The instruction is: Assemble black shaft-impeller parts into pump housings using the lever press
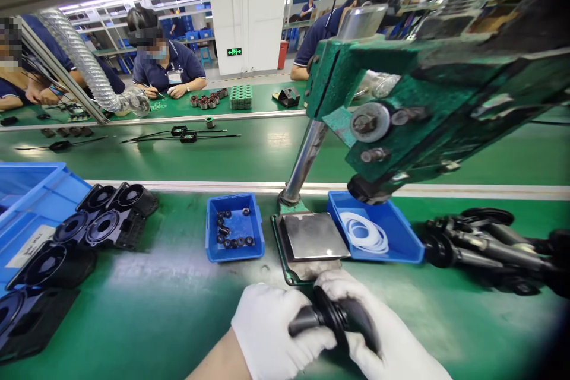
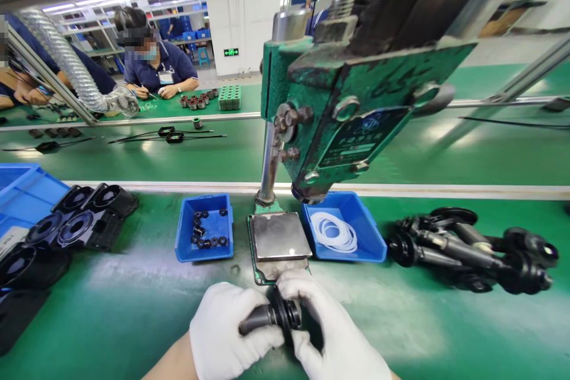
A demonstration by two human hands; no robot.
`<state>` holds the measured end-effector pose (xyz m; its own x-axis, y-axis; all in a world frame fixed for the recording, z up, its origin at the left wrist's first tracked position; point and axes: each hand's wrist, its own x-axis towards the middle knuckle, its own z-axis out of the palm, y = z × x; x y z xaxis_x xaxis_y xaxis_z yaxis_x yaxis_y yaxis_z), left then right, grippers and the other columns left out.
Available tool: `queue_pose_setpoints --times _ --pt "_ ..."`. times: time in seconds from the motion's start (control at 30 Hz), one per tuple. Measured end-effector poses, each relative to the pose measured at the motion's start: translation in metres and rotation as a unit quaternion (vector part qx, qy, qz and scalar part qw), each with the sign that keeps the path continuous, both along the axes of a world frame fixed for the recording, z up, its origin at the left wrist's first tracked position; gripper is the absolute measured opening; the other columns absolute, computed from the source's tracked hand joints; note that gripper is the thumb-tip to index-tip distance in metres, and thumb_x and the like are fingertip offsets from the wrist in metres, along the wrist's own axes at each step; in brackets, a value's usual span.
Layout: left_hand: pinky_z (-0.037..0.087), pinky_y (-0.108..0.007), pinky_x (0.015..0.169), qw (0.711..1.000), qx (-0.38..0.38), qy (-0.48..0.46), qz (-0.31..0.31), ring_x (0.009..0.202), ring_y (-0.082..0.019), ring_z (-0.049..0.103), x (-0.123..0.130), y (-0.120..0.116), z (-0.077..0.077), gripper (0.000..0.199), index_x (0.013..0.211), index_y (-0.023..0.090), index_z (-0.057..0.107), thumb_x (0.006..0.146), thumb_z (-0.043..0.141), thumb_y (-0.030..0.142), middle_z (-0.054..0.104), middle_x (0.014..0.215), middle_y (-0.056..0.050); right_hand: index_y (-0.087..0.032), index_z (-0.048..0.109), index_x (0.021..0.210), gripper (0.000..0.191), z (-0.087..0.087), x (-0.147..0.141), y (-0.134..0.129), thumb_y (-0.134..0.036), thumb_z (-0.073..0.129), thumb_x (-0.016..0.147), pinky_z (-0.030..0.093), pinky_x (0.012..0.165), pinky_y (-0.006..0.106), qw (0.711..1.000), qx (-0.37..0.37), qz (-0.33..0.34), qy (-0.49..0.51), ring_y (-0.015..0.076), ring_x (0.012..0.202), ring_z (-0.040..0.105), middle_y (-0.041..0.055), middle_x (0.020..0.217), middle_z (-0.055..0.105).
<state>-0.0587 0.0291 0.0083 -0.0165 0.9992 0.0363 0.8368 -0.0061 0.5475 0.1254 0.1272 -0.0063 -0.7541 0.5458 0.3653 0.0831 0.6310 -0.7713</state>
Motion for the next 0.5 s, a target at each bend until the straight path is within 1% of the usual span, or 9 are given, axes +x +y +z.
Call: queue_pose_setpoints --times 0.1,0.23,0.37,0.5 --pt "0.047 -0.031 0.056 0.999 0.01 0.027 -0.013 0.061 -0.023 0.069 0.0003 -0.0003 -0.0055 0.04 0.079 0.025 0.065 0.081 0.057 0.064 0.072 0.068 0.002 -0.025 0.048 0.115 0.05 0.0003 -0.0015 -0.0006 -0.007 0.051 0.068 0.054 0.088 0.034 0.999 -0.04 0.018 -0.013 0.0248 0.1 0.062 0.0073 0.108 0.059" --pt "0.046 -0.03 0.054 0.998 0.028 0.054 -0.026 0.058 -0.022 0.067 0.0002 -0.0007 -0.0094 0.039 0.078 0.025 0.065 0.081 0.056 0.063 0.071 0.066 0.002 -0.023 0.048 0.107 0.046 -0.0006 -0.0036 -0.0027 -0.005 0.05 0.065 0.054 0.081 0.034 0.99 -0.126 0.051 -0.035 0.024 0.092 0.061 0.0067 0.101 0.058" --pt "0.042 -0.028 0.052 0.996 0.031 0.071 -0.041 0.054 -0.02 0.065 0.0007 -0.0001 -0.0088 0.038 0.07 0.024 0.061 0.082 0.058 0.06 0.069 0.061 0.002 -0.021 0.048 0.104 0.038 -0.0018 -0.0049 -0.0045 -0.008 0.052 0.068 0.053 0.078 0.034 0.977 -0.197 0.066 -0.044 0.023 0.085 0.058 0.007 0.095 0.059" --pt "0.039 -0.028 0.05 0.993 0.06 0.088 -0.042 0.052 -0.02 0.064 0.0016 0.0002 -0.01 0.035 0.068 0.023 0.059 0.081 0.059 0.056 0.067 0.059 0.003 -0.02 0.049 0.098 0.028 -0.0023 -0.0064 -0.0051 -0.015 0.056 0.072 0.052 0.072 0.032 0.968 -0.237 0.065 -0.047 0.022 0.08 0.056 0.0067 0.092 0.058"
